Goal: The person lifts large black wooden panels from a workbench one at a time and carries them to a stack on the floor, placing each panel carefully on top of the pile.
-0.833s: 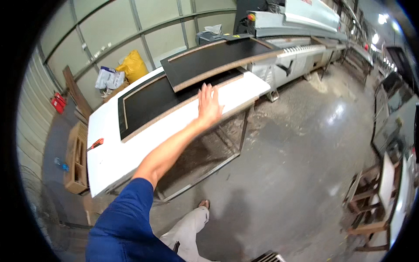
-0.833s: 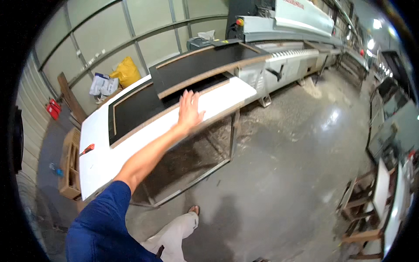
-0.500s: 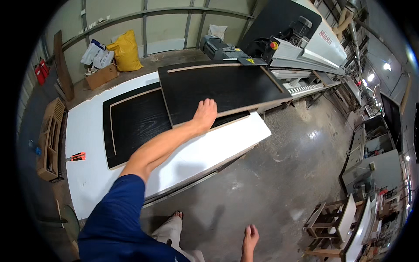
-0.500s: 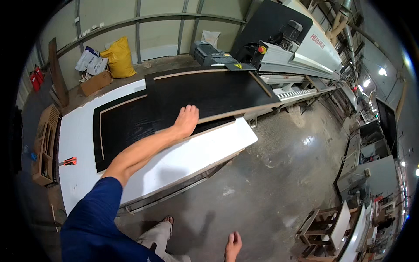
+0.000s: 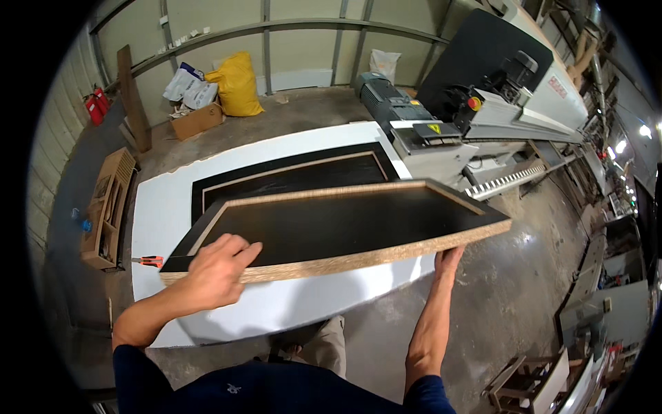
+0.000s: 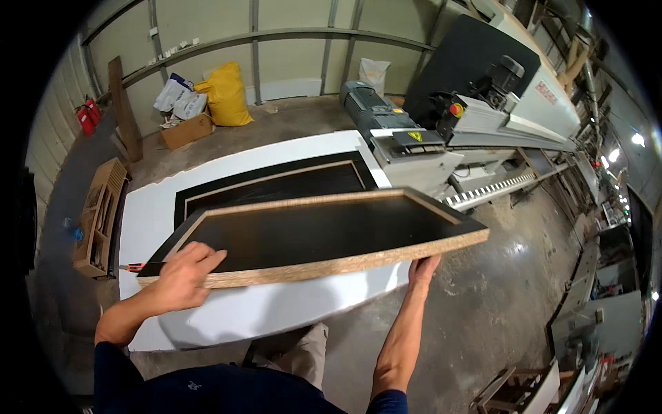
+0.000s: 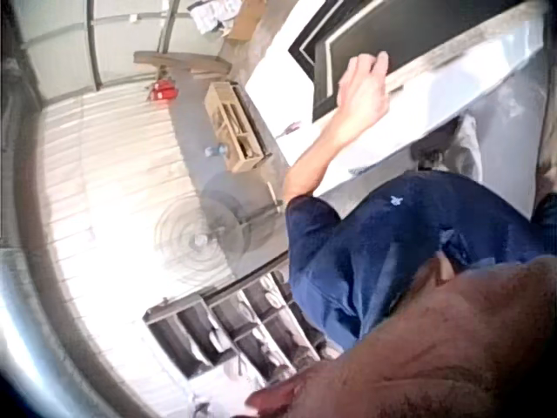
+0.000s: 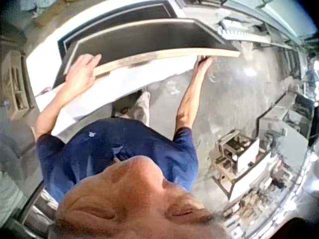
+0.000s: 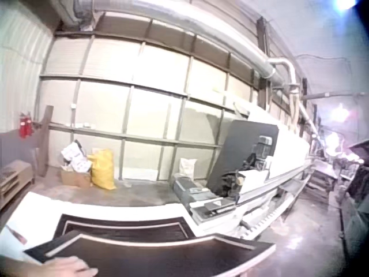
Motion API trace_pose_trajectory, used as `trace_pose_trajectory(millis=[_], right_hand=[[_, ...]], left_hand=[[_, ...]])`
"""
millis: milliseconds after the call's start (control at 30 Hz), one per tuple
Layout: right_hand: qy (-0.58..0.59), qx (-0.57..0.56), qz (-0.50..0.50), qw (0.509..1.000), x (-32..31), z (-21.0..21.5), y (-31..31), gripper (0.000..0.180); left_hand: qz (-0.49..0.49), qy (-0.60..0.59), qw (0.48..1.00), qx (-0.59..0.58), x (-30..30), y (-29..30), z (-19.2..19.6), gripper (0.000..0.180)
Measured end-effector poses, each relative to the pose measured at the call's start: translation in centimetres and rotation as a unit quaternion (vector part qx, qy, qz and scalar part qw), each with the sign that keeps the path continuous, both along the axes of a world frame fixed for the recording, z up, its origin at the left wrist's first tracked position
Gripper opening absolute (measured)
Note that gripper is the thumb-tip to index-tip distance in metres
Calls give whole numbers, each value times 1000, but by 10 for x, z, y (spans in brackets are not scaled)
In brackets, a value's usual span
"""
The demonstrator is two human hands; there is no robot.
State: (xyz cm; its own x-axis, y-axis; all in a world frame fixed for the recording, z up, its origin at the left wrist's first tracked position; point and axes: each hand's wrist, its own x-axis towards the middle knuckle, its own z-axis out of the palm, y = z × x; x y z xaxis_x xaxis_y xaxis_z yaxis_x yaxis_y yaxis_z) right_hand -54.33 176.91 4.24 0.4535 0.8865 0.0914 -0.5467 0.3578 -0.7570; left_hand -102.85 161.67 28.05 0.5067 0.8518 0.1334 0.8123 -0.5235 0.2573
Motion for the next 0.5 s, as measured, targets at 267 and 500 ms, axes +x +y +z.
trace_pose_trajectory(millis=[267, 500], right_hand=[[-217, 103, 70, 968, -1, 88, 170, 40], [-360, -235, 82, 899, -78, 100, 227, 68]], left_hand=[[122, -35, 981, -145, -60, 96, 124, 31], [276, -189, 898, -285, -177, 229, 49, 26]])
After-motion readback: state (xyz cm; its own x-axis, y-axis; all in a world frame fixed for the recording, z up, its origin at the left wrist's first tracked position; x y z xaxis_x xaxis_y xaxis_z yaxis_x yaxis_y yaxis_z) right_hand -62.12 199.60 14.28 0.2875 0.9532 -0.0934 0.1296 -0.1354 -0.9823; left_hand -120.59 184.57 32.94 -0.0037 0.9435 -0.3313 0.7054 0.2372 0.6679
